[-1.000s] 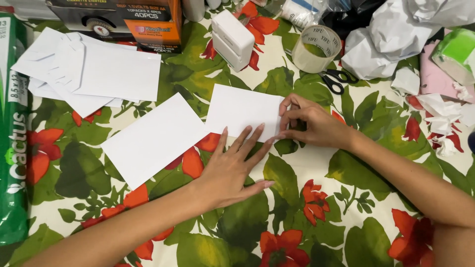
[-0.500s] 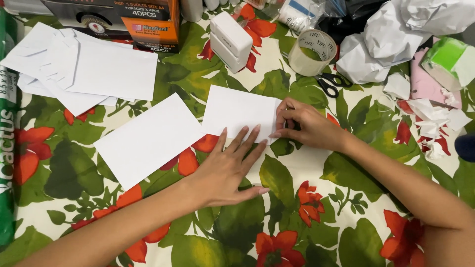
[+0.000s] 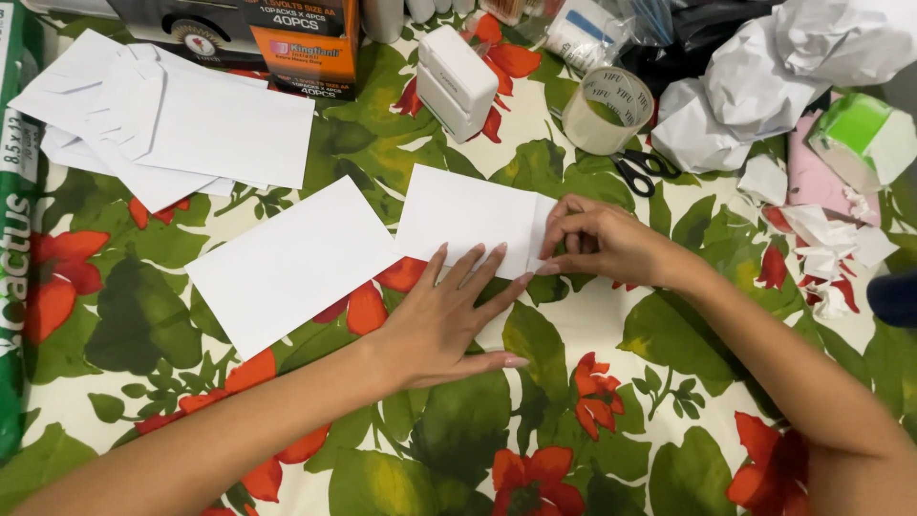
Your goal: Folding rectangular pieces of white paper into small envelopes on a table.
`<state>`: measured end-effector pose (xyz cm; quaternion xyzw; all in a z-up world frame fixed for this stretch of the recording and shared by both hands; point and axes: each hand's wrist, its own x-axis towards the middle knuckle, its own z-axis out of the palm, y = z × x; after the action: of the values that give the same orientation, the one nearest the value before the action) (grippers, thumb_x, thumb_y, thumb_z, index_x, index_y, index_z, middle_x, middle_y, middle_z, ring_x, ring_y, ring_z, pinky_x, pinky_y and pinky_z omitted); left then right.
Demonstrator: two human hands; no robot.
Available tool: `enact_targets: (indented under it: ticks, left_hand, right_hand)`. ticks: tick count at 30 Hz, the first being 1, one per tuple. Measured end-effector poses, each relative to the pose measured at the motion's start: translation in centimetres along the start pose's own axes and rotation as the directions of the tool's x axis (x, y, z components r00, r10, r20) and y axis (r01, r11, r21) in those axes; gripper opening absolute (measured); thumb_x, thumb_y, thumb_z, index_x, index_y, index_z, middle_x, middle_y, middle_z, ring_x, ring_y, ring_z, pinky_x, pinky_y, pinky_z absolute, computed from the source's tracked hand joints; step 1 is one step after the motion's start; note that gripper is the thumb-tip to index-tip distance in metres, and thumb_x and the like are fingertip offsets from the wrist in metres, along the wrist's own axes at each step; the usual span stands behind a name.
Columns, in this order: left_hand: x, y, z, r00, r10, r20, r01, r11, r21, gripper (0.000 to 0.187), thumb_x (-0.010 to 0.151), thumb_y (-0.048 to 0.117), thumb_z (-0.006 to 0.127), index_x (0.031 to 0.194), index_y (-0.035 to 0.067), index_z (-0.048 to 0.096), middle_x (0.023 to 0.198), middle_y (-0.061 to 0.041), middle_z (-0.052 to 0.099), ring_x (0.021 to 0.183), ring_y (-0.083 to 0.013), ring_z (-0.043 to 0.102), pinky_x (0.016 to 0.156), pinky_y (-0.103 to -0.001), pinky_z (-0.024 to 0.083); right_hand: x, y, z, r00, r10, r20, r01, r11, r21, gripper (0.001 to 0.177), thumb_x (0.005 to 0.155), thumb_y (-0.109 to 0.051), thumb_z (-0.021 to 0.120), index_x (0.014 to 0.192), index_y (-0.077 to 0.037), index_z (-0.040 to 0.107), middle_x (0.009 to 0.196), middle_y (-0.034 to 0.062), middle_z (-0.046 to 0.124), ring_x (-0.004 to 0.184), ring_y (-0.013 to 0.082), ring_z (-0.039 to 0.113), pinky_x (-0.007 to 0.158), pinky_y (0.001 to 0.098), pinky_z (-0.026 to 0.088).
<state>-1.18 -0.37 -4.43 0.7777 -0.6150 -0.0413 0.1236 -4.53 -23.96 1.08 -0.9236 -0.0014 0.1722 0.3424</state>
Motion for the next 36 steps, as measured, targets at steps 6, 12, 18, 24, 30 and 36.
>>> enact_targets:
  ticks: [6,12,18,24,30,36]
  left_hand:
    - [0.1,0.1,-0.2,1.0,0.001,0.024,-0.001,1.0,0.027,0.076,0.086,0.065,0.016,0.14,0.015,0.035,0.14,-0.025,0.033,0.131,-0.0395,0.031,0.101,-0.061,0.022]
    - [-0.1,0.1,-0.1,0.997,0.016,0.075,-0.028,0.987,0.16,0.081,0.083,0.072,0.009,0.142,0.022,0.03,0.142,-0.025,0.03,0.132,-0.0388,0.029,0.101,-0.059,0.023]
    - [0.0,0.1,-0.1,0.992,-0.004,0.126,-0.021,0.981,0.194,0.081,0.081,0.073,0.006,0.143,0.025,0.027,0.144,-0.023,0.027,0.133,-0.0373,0.027,0.102,-0.058,0.024]
    - [0.5,0.5,-0.5,0.989,-0.035,0.145,0.004,0.978,0.208,0.088,0.077,0.077,0.003,0.146,0.024,0.017,0.142,-0.021,0.03,0.132,-0.035,0.03,0.103,-0.055,0.025]
    - [0.9,0.6,0.5,0.993,-0.048,0.109,0.019,0.967,0.256,0.09,0.078,0.077,0.005,0.146,0.019,0.022,0.14,-0.02,0.034,0.129,-0.0353,0.034,0.102,-0.053,0.029]
    - [0.6,0.6,0.6,0.996,-0.04,0.084,0.016,0.963,0.269,0.094,0.078,0.077,0.005,0.146,0.013,0.02,0.14,-0.021,0.033,0.129,-0.036,0.033,0.103,-0.052,0.028]
  right_hand:
    - [0.9,2.3,1.2,0.996,-0.027,-0.082,0.03,0.999,0.038,0.009,0.072,-0.014,0.076,0.078,-0.009,0.072,0.089,0.0025,0.06,0.06,0.0131,0.059,0.065,0.0298,0.046]
    - [1.0,2.4,1.4,0.996,-0.035,-0.085,0.036,0.999,0.014,0.007,0.075,-0.014,0.074,0.078,-0.009,0.072,0.088,0.0035,0.059,0.064,0.0153,0.061,0.067,0.0302,0.047]
    - [1.1,2.3,1.4,0.994,-0.046,-0.101,0.045,0.999,-0.012,0.007,0.075,-0.014,0.073,0.078,-0.008,0.07,0.089,0.0051,0.059,0.066,0.0177,0.061,0.067,0.031,0.047]
    - [1.1,2.0,1.3,0.996,-0.026,-0.081,0.026,1.0,0.005,0.007,0.077,-0.013,0.072,0.079,-0.007,0.07,0.09,0.0061,0.058,0.066,0.0186,0.06,0.068,0.0317,0.048]
    - [1.0,1.8,1.3,0.998,-0.012,-0.061,0.013,1.0,0.0,0.006,0.079,-0.012,0.069,0.08,-0.006,0.069,0.091,0.0074,0.057,0.065,0.0198,0.059,0.069,0.0339,0.047]
    - [1.0,2.1,1.4,0.997,-0.044,-0.058,0.043,0.999,-0.019,0.007,0.08,-0.012,0.068,0.08,-0.006,0.067,0.091,0.0075,0.055,0.063,0.0201,0.056,0.067,0.0345,0.046]
